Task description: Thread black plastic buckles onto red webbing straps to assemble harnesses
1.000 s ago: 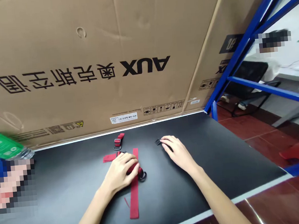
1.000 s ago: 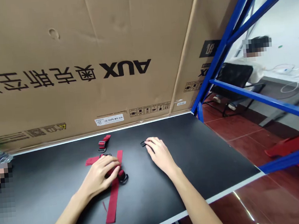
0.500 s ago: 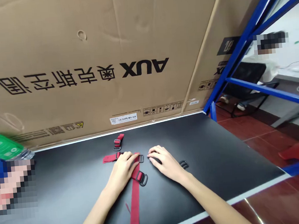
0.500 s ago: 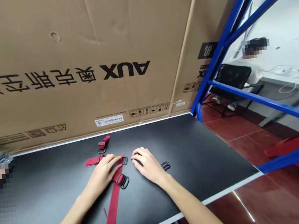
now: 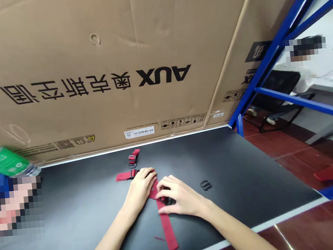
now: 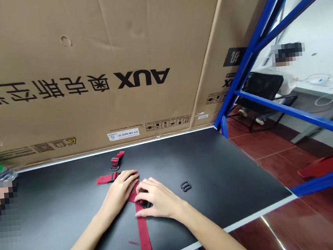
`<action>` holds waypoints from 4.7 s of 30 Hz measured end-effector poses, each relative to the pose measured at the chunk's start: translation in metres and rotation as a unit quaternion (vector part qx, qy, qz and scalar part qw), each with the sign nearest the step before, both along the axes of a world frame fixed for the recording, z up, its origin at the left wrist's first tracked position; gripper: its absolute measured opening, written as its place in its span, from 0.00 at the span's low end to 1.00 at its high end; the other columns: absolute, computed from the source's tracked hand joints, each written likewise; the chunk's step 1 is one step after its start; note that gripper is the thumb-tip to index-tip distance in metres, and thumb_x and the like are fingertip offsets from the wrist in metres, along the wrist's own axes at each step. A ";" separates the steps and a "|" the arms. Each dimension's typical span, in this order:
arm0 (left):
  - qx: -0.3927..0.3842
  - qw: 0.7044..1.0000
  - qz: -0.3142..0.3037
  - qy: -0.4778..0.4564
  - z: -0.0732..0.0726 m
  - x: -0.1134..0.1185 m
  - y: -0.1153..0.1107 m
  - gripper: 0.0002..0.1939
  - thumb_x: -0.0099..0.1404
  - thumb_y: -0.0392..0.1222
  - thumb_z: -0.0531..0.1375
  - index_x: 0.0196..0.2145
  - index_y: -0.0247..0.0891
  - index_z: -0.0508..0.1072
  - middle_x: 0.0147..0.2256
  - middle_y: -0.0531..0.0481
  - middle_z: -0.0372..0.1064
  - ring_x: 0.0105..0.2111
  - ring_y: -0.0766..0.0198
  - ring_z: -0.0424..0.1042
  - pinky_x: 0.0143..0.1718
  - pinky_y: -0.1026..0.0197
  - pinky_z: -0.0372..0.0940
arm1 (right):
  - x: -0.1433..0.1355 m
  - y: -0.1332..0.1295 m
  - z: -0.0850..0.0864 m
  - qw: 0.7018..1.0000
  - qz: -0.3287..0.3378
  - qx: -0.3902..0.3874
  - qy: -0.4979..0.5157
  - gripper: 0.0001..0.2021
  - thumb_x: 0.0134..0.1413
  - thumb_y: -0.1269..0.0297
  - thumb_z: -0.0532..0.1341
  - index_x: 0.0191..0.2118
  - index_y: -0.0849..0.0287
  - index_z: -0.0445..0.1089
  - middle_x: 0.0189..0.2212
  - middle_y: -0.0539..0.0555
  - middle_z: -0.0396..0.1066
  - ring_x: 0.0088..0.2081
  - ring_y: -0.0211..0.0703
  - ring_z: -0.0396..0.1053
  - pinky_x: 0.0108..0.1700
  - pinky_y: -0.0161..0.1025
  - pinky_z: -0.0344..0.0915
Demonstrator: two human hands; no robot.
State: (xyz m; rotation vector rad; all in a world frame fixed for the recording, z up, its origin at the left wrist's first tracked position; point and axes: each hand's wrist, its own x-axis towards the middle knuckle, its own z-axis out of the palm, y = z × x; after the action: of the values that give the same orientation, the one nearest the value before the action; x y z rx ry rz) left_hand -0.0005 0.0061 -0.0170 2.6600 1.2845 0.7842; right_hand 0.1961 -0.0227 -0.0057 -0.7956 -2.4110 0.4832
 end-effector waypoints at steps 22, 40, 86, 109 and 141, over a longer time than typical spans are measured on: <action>-0.030 0.995 0.064 -0.072 0.000 -0.015 0.000 0.14 0.71 0.41 0.53 0.52 0.40 0.69 0.43 0.45 0.73 0.40 0.57 0.75 0.43 0.53 0.72 | 0.005 0.003 -0.001 0.987 -0.149 -0.057 -0.026 0.10 0.54 0.70 0.66 0.44 0.57 0.74 0.43 0.56 0.71 0.45 0.49 0.69 0.50 0.48 0.67; -0.058 0.993 0.030 -0.098 0.010 -0.020 0.004 0.10 0.69 0.40 0.52 0.46 0.40 0.68 0.44 0.44 0.73 0.44 0.54 0.74 0.45 0.50 0.71 | 0.006 0.004 0.000 0.972 -0.162 -0.148 0.082 0.09 0.62 0.72 0.55 0.31 0.56 0.64 0.29 0.50 0.71 0.32 0.43 0.69 0.38 0.39 0.67; -0.111 0.955 0.094 -0.259 0.023 0.005 -0.017 0.17 0.69 0.51 0.54 0.38 0.38 0.77 0.34 0.47 0.79 0.33 0.58 0.78 0.36 0.59 0.73 | 0.005 0.014 -0.004 0.864 -0.147 -0.373 0.306 0.16 0.52 0.47 0.64 0.32 0.57 0.67 0.29 0.50 0.70 0.34 0.42 0.70 0.42 0.41 0.66; 0.194 0.980 -0.047 -0.009 0.018 0.013 -0.023 0.17 0.74 0.33 0.45 0.58 0.34 0.61 0.28 0.49 0.69 0.27 0.61 0.69 0.31 0.60 0.68 | -0.008 0.011 -0.011 0.786 -0.092 -0.470 0.391 0.23 0.45 0.41 0.67 0.32 0.56 0.66 0.25 0.49 0.73 0.26 0.43 0.74 0.38 0.43 0.72; -0.027 0.938 0.118 -0.326 0.039 -0.005 -0.013 0.18 0.73 0.47 0.45 0.27 0.41 0.63 0.29 0.49 0.68 0.30 0.61 0.69 0.33 0.61 0.67 | 0.015 0.003 0.005 0.997 0.000 -0.051 0.053 0.13 0.66 0.71 0.52 0.38 0.57 0.74 0.38 0.57 0.76 0.41 0.48 0.71 0.47 0.46 0.66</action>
State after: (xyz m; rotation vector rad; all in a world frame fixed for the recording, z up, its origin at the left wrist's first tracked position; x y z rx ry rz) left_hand -0.0058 -0.0070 0.0219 1.9355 1.3890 1.4711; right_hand 0.2106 -0.0195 -0.0005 -0.7944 -2.3040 0.6373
